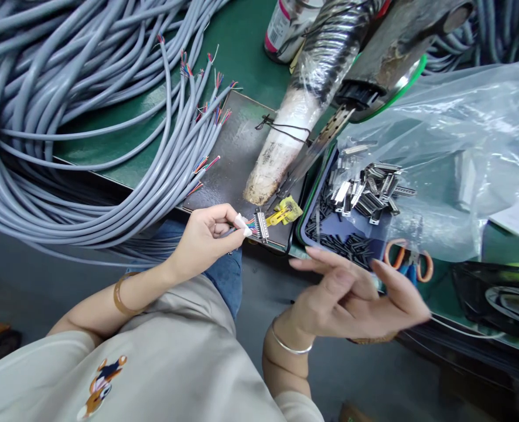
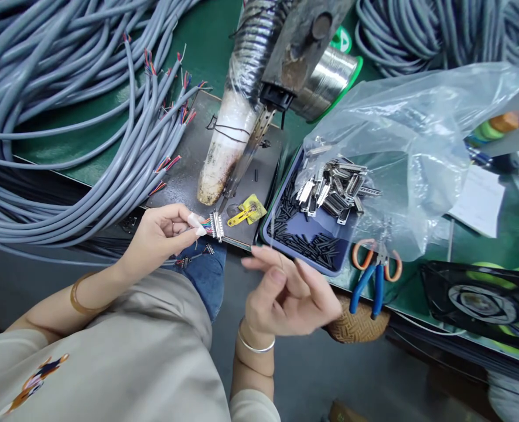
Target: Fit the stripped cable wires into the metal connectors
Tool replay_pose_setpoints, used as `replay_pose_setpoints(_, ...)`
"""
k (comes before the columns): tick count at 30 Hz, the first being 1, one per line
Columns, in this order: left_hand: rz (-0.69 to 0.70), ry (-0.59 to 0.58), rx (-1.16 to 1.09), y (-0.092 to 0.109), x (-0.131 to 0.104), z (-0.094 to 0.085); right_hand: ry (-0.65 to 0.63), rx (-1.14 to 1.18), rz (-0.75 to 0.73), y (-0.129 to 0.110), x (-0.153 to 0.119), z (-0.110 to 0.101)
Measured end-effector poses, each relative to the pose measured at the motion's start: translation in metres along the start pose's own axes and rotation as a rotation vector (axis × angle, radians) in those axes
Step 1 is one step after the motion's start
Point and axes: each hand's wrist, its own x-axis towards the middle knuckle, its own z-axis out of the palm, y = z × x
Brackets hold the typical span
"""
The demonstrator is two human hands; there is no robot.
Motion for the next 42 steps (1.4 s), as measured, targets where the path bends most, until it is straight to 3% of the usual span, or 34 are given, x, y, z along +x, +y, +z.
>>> replay_pose_setpoints(5, 0.026, 0.030, -0.007, 0.001, 0.004, 0.004, 0.084, 0.013, 0.053, -0.004, 0.011, 0.017)
replay_pose_setpoints(12, 0.308, 0.157, 0.295, -0.005, 0.007, 0.010, 0.247, 0.064, 0.041, -0.005, 0.017, 0.031)
replay_pose_setpoints(18, 0.441, 0.138, 0.427, -0.001, 0.006, 0.011, 0.279, 0.058, 0.036, -0.009, 0.025, 0.027)
replay_pose_setpoints(29, 0.296, 0.068, 0.406, 0.000, 0.002, 0.009, 0.237, 0.082, 0.062, -0.006, 0.014, 0.025)
replay_pose_setpoints(35, 0.343, -0.027, 0.387, -0.001, -0.006, 0.009, 0.050, 0.042, 0.170, -0.007, 0.018, 0.010)
replay_pose_setpoints(42, 0.289, 0.005, 0.380, -0.008, -0.019, 0.000, 0.154, 0.077, 0.224, -0.011, 0.010, 0.004)
